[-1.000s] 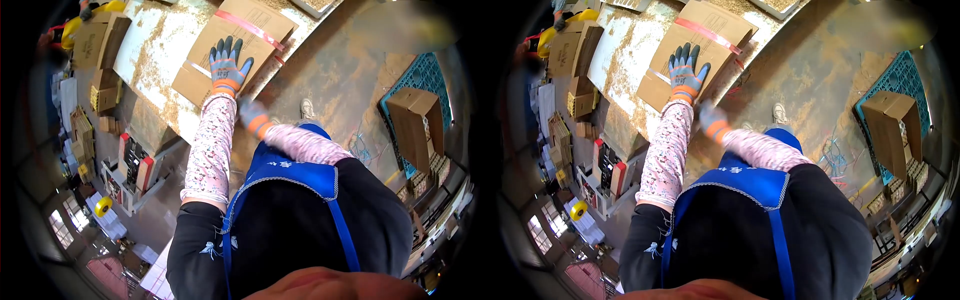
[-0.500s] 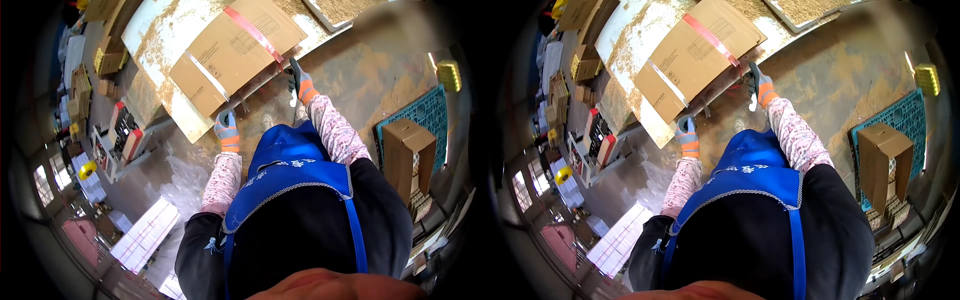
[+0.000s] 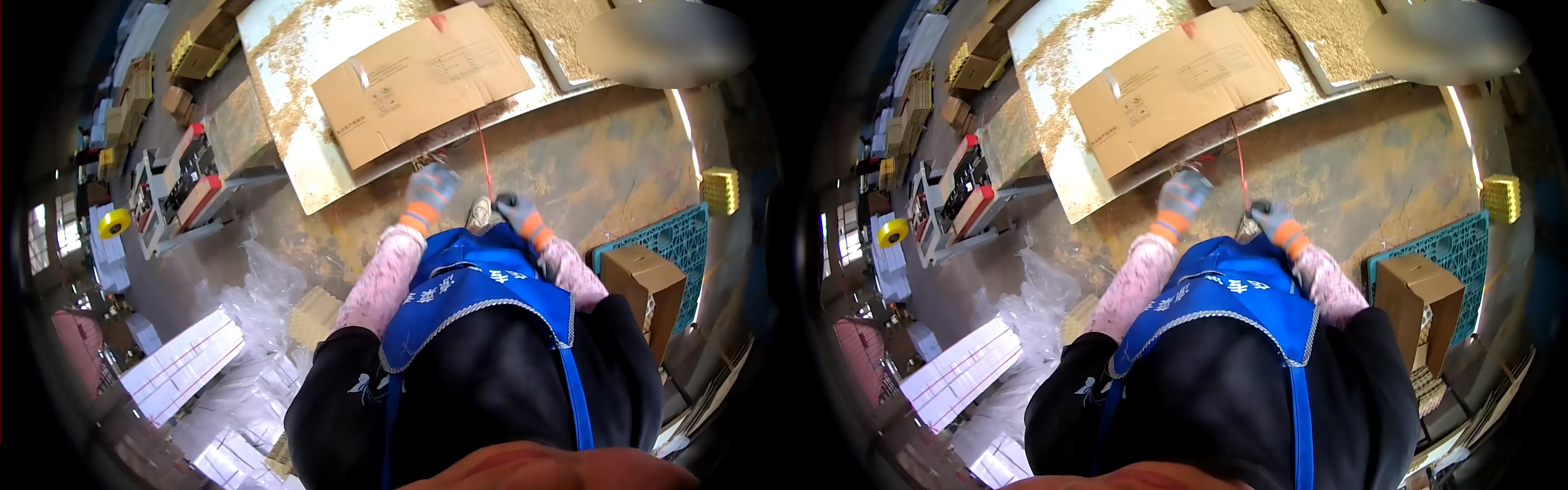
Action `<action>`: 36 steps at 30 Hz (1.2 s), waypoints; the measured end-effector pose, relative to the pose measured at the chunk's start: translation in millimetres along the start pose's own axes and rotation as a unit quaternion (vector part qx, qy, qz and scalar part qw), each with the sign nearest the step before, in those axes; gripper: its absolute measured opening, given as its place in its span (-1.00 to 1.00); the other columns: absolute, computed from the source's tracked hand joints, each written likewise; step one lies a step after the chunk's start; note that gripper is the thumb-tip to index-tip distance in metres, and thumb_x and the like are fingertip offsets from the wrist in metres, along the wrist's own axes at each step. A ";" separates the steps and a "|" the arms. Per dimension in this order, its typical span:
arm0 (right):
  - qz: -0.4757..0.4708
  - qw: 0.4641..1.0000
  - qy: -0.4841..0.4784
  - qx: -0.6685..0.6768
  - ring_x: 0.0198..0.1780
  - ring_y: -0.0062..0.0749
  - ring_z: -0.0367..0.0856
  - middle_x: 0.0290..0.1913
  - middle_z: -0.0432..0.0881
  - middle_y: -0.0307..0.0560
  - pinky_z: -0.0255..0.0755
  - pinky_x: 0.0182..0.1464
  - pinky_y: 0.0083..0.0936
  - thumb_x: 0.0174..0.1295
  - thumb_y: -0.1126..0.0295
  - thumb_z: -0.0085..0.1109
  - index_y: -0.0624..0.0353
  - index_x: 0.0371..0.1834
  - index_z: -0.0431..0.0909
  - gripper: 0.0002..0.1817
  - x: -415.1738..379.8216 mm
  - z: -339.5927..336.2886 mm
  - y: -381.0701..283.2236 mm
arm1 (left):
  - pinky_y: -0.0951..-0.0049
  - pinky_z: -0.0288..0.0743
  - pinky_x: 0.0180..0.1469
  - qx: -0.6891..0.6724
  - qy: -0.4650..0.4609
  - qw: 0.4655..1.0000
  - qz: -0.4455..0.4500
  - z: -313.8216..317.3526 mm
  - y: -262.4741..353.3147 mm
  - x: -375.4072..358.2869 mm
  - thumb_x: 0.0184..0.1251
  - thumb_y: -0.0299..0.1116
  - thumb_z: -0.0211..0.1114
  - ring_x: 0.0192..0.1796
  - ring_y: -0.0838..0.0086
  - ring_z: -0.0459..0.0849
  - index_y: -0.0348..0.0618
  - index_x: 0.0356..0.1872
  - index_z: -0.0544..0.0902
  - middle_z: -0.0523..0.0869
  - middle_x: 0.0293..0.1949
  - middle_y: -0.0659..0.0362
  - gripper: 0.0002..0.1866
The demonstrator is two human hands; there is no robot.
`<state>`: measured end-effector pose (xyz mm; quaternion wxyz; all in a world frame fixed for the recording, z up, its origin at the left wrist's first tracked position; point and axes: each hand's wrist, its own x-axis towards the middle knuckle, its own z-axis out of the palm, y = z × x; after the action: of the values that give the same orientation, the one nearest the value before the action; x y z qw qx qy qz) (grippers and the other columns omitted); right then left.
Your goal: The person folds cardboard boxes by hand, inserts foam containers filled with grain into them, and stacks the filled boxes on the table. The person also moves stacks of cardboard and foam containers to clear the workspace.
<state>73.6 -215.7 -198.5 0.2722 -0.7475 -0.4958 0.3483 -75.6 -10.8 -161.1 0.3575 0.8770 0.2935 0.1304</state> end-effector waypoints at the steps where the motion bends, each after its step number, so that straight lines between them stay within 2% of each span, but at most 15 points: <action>1: 0.099 0.980 -0.052 0.167 -0.26 -0.21 0.60 -0.25 0.62 0.03 0.44 -0.19 -0.44 0.20 0.32 0.03 0.06 -0.17 0.58 -0.80 -12.0 -8.6 -33.3 | 0.29 0.40 0.05 0.113 -0.023 0.975 0.192 -15.4 26.5 -10.7 0.03 -0.18 0.24 0.00 0.23 0.55 0.18 -0.36 0.69 0.62 -0.07 0.05 -0.86; 2: -0.162 0.986 0.047 -0.020 -0.31 -0.25 0.59 -0.34 0.61 0.04 0.42 -0.23 -0.41 0.17 0.33 0.07 0.14 -0.23 0.59 -0.81 -30.2 -12.1 -53.6 | 0.29 0.34 0.12 0.143 -0.021 0.961 0.238 -32.8 55.8 -24.8 -0.01 -0.18 0.25 0.06 0.24 0.52 0.13 -0.31 0.67 0.59 -0.01 0.04 -0.80; 4: 0.058 0.960 -0.067 0.267 -0.34 -0.36 0.57 -0.37 0.64 0.03 0.41 -0.24 -0.46 0.12 0.35 0.17 0.26 -0.24 0.58 -0.78 -44.5 -34.8 -118.3 | 0.29 0.29 0.18 0.175 -0.009 0.943 0.281 -41.7 68.5 -50.5 -0.05 -0.18 0.26 0.11 0.25 0.48 0.07 -0.26 0.66 0.55 0.04 0.03 -0.73; 6: -0.088 0.965 -0.090 0.232 -0.35 -0.49 0.54 -0.38 0.64 -0.02 0.40 -0.23 -0.52 0.12 0.35 0.17 0.26 -0.23 0.59 -0.77 -49.6 -41.7 -162.8 | 0.33 0.24 0.22 0.128 -0.319 0.911 0.227 -27.9 43.6 -82.3 0.00 -0.17 0.24 0.12 0.23 0.47 -0.05 -0.23 0.62 0.57 0.00 0.02 -0.70; 12: 0.052 0.935 -0.093 0.339 -0.59 -0.68 0.39 -0.59 0.51 -0.21 0.21 -0.56 -0.68 0.21 0.29 0.07 0.24 -0.24 0.57 -0.76 -44.0 -9.2 -231.5 | 0.11 0.44 -0.17 0.034 -0.257 0.922 -0.286 -113.0 -85.6 -239.9 0.23 -0.10 0.08 -0.21 -0.03 0.61 -0.19 -0.07 0.56 0.63 -0.31 -0.16 -0.60; 14: 0.016 0.872 -0.051 0.486 -0.72 -0.72 0.23 -0.70 0.36 -0.31 0.00 -0.70 -0.69 0.26 0.24 -0.02 0.18 -0.30 0.53 -0.76 -44.6 9.4 -233.3 | 0.12 0.46 -0.15 0.215 -0.353 0.897 -0.157 -119.8 -249.4 -393.1 0.26 -0.28 0.02 -0.16 0.02 0.61 -0.08 0.17 0.41 0.61 -0.23 -0.19 -0.57; 15: -0.004 0.874 -0.018 0.485 -0.76 -0.65 0.21 -0.74 0.28 -0.33 0.00 -0.73 -0.65 0.30 0.19 -0.07 0.14 -0.33 0.48 -0.74 -45.3 21.3 -233.9 | 0.12 0.45 -0.06 -0.048 -0.192 0.848 -0.491 -116.5 -307.5 -482.7 0.27 -0.24 0.01 -0.07 0.05 0.59 -0.06 0.21 0.39 0.60 -0.10 -0.15 -0.53; 16: -0.009 0.875 -0.020 0.484 -0.76 -0.65 0.21 -0.74 0.28 -0.33 0.00 -0.73 -0.65 0.30 0.19 -0.07 0.14 -0.33 0.48 -0.74 -46.6 31.1 -238.3 | 0.17 0.43 0.06 0.281 -0.210 0.883 -0.312 -142.7 -320.9 -549.9 0.33 -0.09 -0.03 0.05 0.15 0.57 -0.07 0.12 0.51 0.52 0.11 -0.04 -0.56; 18: 0.038 0.828 0.041 0.558 -0.76 -0.64 0.20 -0.74 0.26 -0.34 0.05 -0.71 -0.68 0.33 0.11 -0.14 0.16 -0.29 0.43 -0.67 -50.3 46.8 -247.0 | 0.15 0.41 0.07 0.293 -0.378 0.732 -0.485 -165.3 -303.6 -597.3 0.31 -0.06 -0.05 0.07 0.13 0.56 -0.06 0.10 0.52 0.53 0.10 -0.03 -0.55; 20: 0.055 0.819 0.057 0.569 -0.73 -0.59 0.25 -0.71 0.29 -0.31 0.10 -0.70 -0.65 0.33 0.11 -0.09 0.09 -0.32 0.44 -0.71 -50.7 59.9 -260.4 | 0.13 0.38 0.09 0.316 -0.393 0.722 -0.473 -173.5 -267.7 -567.9 0.30 -0.03 -0.07 0.09 0.10 0.54 -0.04 0.08 0.54 0.54 0.09 -0.01 -0.53; 24: -0.058 0.856 0.144 0.492 -0.56 -0.54 0.40 -0.55 0.42 -0.23 0.32 -0.50 -0.59 0.39 0.16 -0.18 0.16 -0.20 0.42 -0.70 -39.7 73.2 -294.3 | 0.29 0.43 0.04 0.028 -0.172 0.900 -0.400 -209.5 -99.3 -354.2 0.16 0.10 0.17 0.03 0.15 0.58 -0.19 -0.03 0.59 0.59 0.01 -0.02 -0.44; 25: -0.080 0.825 0.145 0.540 -0.51 -0.52 0.43 -0.51 0.45 -0.20 0.36 -0.43 -0.57 0.39 0.17 -0.17 0.17 -0.18 0.42 -0.70 -41.8 71.3 -316.8 | 0.35 0.42 0.06 -0.063 -0.108 0.967 -0.222 -198.7 -87.8 -329.9 0.07 -0.05 0.34 0.05 0.27 0.58 -0.27 0.06 0.51 0.59 0.03 -0.04 -0.39; 27: -0.128 0.747 0.145 0.637 -0.43 -0.44 0.53 -0.40 0.53 -0.12 0.48 -0.32 -0.49 0.39 0.14 -0.14 0.22 -0.15 0.41 -0.67 -39.1 72.6 -342.8 | 0.43 0.44 0.05 -0.433 0.042 0.896 -0.084 -190.4 -0.2 -283.5 0.02 -0.33 0.43 -0.03 0.42 0.60 -0.30 0.07 0.49 0.65 -0.09 0.07 -0.45; 32: -0.211 0.762 0.175 0.587 -0.30 -0.40 0.58 -0.30 0.56 -0.06 0.51 -0.20 -0.45 0.38 0.19 -0.11 0.27 -0.13 0.41 -0.68 -51.7 50.2 -357.7 | 0.54 0.53 -0.16 -0.462 -0.007 0.883 -0.081 -203.1 52.7 -241.7 0.16 -0.53 0.26 -0.22 0.53 0.62 -0.34 -0.09 0.54 0.67 -0.25 0.12 -0.73; 36: -0.239 0.865 0.061 0.436 -0.12 -0.30 0.57 -0.11 0.56 0.04 0.45 -0.05 -0.39 0.28 0.25 0.00 0.27 0.02 0.40 -0.63 -67.7 24.1 -355.2 | 0.59 0.50 -0.23 -0.388 0.149 0.910 0.008 -210.3 67.6 -232.7 0.18 -0.52 0.24 -0.34 0.59 0.63 -0.31 -0.21 0.59 0.69 -0.37 0.21 -0.84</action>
<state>-159.3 -149.3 71.0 0.6749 -0.4310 -0.4389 0.4076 -324.1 -75.2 31.5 0.6207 0.6417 0.2629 0.3658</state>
